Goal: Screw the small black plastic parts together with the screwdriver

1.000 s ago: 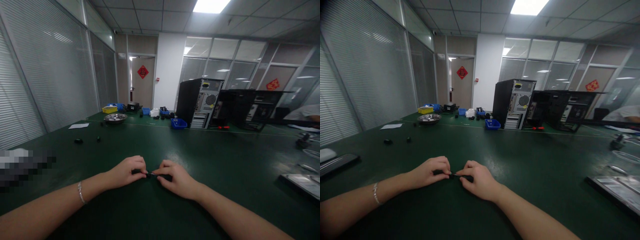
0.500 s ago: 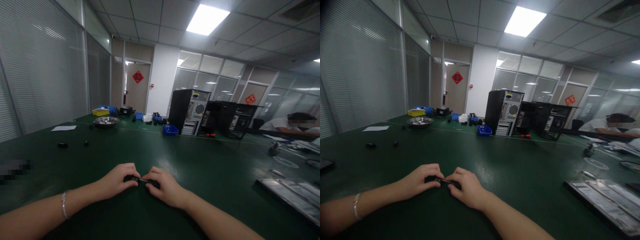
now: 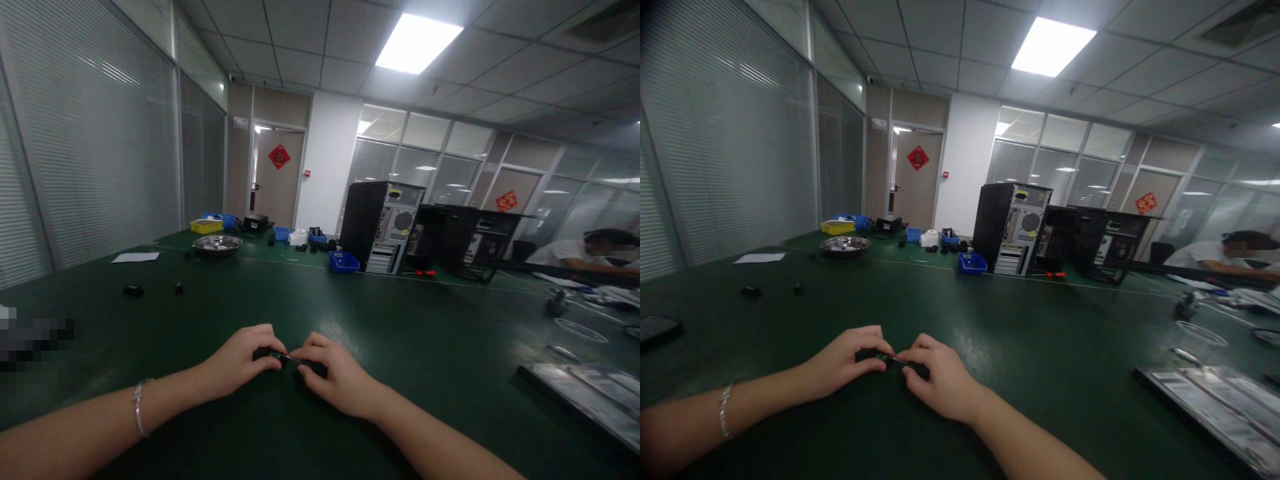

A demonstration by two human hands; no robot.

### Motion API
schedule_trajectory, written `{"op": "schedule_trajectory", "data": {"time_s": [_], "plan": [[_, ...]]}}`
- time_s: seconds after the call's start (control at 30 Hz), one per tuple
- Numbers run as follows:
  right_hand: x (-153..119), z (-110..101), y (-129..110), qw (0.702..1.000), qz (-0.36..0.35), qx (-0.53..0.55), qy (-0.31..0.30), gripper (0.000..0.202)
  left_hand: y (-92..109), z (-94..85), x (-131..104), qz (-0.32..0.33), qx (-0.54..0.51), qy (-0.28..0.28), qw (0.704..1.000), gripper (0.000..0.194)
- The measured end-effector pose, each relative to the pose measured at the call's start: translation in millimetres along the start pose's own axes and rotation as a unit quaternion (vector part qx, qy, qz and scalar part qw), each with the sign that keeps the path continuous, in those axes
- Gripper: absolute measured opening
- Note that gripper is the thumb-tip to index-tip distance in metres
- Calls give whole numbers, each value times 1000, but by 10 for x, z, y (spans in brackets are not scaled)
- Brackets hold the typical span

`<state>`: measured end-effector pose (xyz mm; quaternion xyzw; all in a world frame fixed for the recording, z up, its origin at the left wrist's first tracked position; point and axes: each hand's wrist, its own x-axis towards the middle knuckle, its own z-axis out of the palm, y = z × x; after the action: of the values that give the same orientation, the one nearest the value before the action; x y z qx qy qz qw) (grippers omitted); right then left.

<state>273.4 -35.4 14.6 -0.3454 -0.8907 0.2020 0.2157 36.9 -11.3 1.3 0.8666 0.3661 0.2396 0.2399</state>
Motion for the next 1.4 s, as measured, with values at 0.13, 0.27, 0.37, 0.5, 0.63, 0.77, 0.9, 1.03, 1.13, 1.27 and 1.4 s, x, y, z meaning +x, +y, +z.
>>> {"op": "schedule_trajectory", "data": {"time_s": [0.13, 0.27, 0.37, 0.5, 0.63, 0.77, 0.9, 1.03, 1.13, 1.27, 1.4], "plan": [[3, 17, 11, 1000, 2, -5, 3, 32, -11, 6, -11, -5, -1, -2, 1000, 18], [9, 26, 10, 1000, 10, -15, 0, 32, -22, 14, -18, -4, 0, -2, 1000, 18], [10, 33, 10, 1000, 13, -25, 4, 31, -30, 19, -22, -2, -7, -4, 1000, 18], [4, 38, 16, 1000, 10, -9, 5, 31, -34, 16, -23, 0, -11, -6, 1000, 18], [7, 42, 29, 1000, -2, 14, 2, 32, -21, 13, -30, 3, -12, 3, 1000, 17], [22, 63, 58, 1000, 1, 23, 7, 32, -14, 27, -38, 2, -13, 13, 1000, 16], [31, 76, 75, 999, -1, 31, 12, 32, -21, 36, -36, 4, -13, 19, 1000, 16], [30, 60, 67, 999, 0, 41, 8, 32, -15, 35, -37, -2, -28, 18, 999, 15], [29, 44, 51, 999, 3, 50, 8, 31, -12, 29, -39, -3, -35, 17, 999, 16], [30, 28, 26, 998, 8, 63, 3, 30, -13, 22, -36, -9, -36, 18, 999, 16], [35, 19, 24, 997, 8, 74, -1, 30, -14, 30, -28, -11, -36, 19, 999, 17]]}}
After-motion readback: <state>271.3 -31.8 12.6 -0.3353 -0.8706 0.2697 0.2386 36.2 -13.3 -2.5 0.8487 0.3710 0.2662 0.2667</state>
